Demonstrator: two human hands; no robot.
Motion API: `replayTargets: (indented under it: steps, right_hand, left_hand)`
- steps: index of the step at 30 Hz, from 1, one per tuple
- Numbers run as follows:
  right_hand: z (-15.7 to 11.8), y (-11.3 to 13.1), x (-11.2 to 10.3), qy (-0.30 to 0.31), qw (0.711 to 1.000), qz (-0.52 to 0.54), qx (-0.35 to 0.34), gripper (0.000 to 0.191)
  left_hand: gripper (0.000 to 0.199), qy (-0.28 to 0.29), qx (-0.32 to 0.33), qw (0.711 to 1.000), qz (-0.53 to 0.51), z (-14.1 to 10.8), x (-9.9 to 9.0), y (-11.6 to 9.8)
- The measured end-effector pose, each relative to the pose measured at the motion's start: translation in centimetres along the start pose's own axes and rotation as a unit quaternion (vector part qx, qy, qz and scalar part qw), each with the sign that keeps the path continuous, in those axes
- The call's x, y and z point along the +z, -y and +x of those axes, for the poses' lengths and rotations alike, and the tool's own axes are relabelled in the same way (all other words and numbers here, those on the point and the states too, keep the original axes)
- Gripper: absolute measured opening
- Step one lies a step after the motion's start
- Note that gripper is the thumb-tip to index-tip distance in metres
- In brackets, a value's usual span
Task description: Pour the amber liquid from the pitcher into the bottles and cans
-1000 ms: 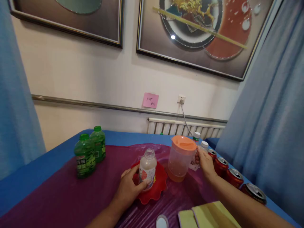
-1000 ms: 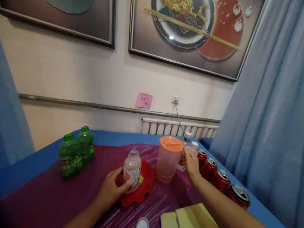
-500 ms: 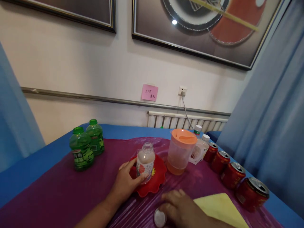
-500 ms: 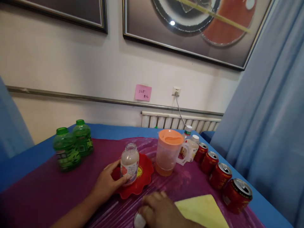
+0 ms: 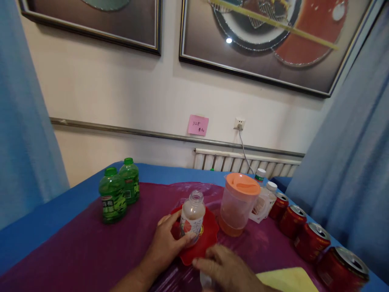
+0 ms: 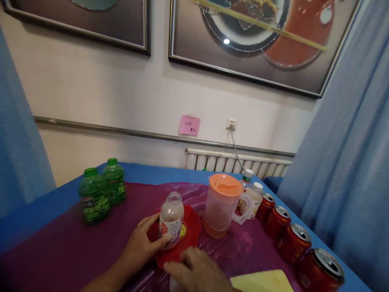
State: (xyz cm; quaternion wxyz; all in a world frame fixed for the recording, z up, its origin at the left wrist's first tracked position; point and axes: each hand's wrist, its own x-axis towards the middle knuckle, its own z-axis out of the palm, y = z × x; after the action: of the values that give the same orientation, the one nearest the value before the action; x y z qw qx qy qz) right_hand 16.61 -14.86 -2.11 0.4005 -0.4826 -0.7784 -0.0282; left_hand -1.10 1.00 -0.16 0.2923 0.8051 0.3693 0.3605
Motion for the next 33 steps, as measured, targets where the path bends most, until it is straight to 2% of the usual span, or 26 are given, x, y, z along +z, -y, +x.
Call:
replayTargets:
  steps: [2, 4, 6, 8, 11, 14, 19, 23, 28, 33]
  right_hand:
    - [3.4, 0.7, -2.2, -0.047, 0.996, 0.076, 0.03, 0.04]
    - [6.9, 0.7, -3.5, -0.137, 0.974, 0.155, 0.091, 0.027]
    - [9.7, 0.2, -3.6, -0.243, 0.926, 0.25, 0.144, 0.021]
    - [11.5, -0.5, -2.8, -0.309, 0.875, 0.326, 0.178, 0.025]
    - [11.9, -1.3, -0.9, -0.332, 0.832, 0.399, 0.198, 0.032]
    - [10.5, -1.8, 0.6, -0.317, 0.819, 0.434, 0.203, 0.031]
    - [8.3, -2.3, 1.5, -0.306, 0.845, 0.387, 0.204, 0.029]
    - [7.7, -2.3, 1.0, -0.255, 0.882, 0.34, 0.206, 0.027]
    - [7.4, -2.4, -0.2, -0.206, 0.936, 0.243, 0.151, 0.029]
    - [7.5, -1.8, -1.3, -0.199, 0.96, 0.173, 0.09, 0.031]
  left_hand:
    - [0.064, 0.013, 0.002, 1.0, -0.003, 0.0, -0.1, 0.0]
    - [0.065, 0.023, 0.003, 1.0, -0.004, 0.0, -0.2, -0.1]
    - [0.066, 0.023, 0.001, 1.0, -0.001, -0.1, -0.2, -0.2]
    - [0.066, 0.023, 0.004, 1.0, 0.003, -0.3, -0.3, -0.4]
    - [0.059, 0.043, 0.019, 0.999, 0.004, -0.6, -0.2, -0.7]
    - [0.051, 0.062, 0.025, 0.998, -0.003, -1.0, -0.1, -1.0]
    - [0.05, 0.07, 0.029, 0.997, -0.012, -1.2, -0.1, -1.3]
    - [0.053, 0.073, 0.036, 0.997, -0.015, -1.2, -0.1, -1.1]
    - [0.055, 0.074, 0.039, 0.997, -0.008, -1.2, -0.1, -0.8]
    - [0.056, 0.077, 0.063, 0.995, 0.005, -1.2, -0.4, -1.2]
